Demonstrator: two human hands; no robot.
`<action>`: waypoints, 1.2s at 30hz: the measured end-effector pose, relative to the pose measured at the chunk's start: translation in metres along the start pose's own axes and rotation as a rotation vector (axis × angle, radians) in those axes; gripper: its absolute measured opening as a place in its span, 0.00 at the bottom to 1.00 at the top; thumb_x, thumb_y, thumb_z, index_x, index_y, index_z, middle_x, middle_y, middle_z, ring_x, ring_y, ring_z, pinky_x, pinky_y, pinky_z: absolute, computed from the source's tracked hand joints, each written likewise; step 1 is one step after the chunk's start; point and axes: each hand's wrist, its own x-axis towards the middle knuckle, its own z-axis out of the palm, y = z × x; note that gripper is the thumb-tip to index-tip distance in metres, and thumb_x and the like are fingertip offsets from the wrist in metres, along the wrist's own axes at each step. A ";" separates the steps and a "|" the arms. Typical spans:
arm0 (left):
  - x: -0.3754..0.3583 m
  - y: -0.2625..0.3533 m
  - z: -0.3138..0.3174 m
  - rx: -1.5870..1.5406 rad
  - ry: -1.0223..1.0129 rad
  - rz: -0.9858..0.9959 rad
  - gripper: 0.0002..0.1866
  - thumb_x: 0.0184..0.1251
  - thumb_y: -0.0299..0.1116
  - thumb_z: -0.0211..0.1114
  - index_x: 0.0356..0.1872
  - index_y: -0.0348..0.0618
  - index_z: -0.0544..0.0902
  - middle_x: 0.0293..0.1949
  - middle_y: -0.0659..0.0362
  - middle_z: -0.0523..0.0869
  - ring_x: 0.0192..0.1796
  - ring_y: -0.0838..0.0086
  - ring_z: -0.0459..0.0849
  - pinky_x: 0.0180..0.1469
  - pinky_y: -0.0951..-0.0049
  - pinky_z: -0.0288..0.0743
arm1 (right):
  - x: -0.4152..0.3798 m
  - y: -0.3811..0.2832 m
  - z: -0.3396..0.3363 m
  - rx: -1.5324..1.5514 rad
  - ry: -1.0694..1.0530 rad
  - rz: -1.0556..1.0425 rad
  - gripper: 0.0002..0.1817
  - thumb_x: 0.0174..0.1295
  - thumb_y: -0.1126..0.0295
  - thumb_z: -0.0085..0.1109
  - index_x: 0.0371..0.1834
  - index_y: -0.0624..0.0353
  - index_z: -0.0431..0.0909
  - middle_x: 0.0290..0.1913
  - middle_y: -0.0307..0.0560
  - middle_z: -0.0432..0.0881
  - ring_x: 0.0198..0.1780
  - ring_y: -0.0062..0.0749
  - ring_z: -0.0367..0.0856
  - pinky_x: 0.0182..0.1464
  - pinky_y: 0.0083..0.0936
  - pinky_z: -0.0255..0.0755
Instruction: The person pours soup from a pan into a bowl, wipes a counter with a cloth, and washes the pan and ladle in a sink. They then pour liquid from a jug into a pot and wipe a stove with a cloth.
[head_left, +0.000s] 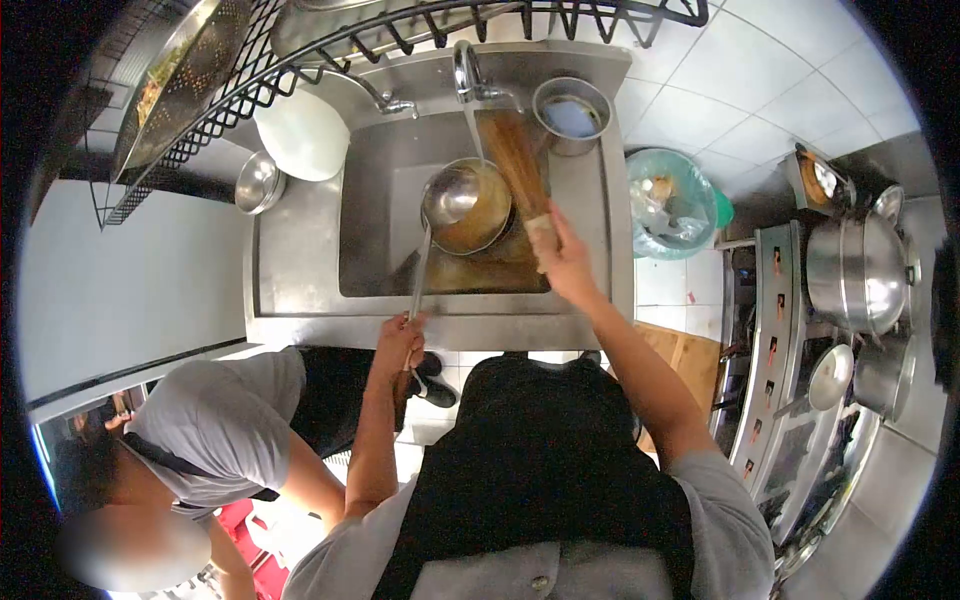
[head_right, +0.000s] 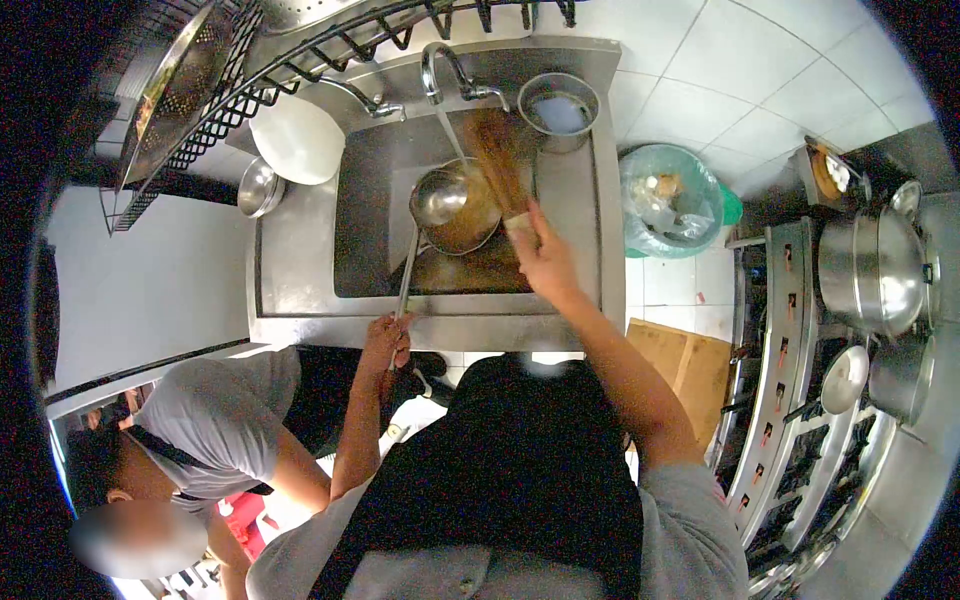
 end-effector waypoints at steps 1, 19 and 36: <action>0.000 0.001 0.008 -0.244 -0.138 -0.029 0.15 0.72 0.40 0.59 0.46 0.38 0.78 0.12 0.69 0.64 0.10 0.83 0.62 0.10 0.78 0.55 | 0.010 0.017 0.006 -0.344 -0.059 -0.197 0.32 0.67 0.54 0.56 0.73 0.50 0.61 0.33 0.56 0.82 0.30 0.43 0.82 0.31 0.35 0.77; 0.025 0.028 0.077 -1.063 -0.497 -0.329 0.12 0.74 0.41 0.54 0.33 0.45 0.74 0.16 0.72 0.62 0.14 0.84 0.59 0.17 0.79 0.55 | 0.008 0.021 0.024 -0.908 -0.289 -0.214 0.29 0.66 0.52 0.52 0.70 0.46 0.64 0.33 0.63 0.83 0.35 0.60 0.83 0.39 0.54 0.75; 0.073 0.078 0.171 -0.842 -0.493 -0.168 0.10 0.70 0.39 0.60 0.34 0.44 0.77 0.33 0.60 0.80 0.38 0.70 0.79 0.41 0.70 0.72 | -0.069 -0.008 -0.065 -0.459 0.126 -0.125 0.25 0.68 0.57 0.54 0.64 0.58 0.69 0.40 0.59 0.81 0.37 0.48 0.80 0.44 0.39 0.75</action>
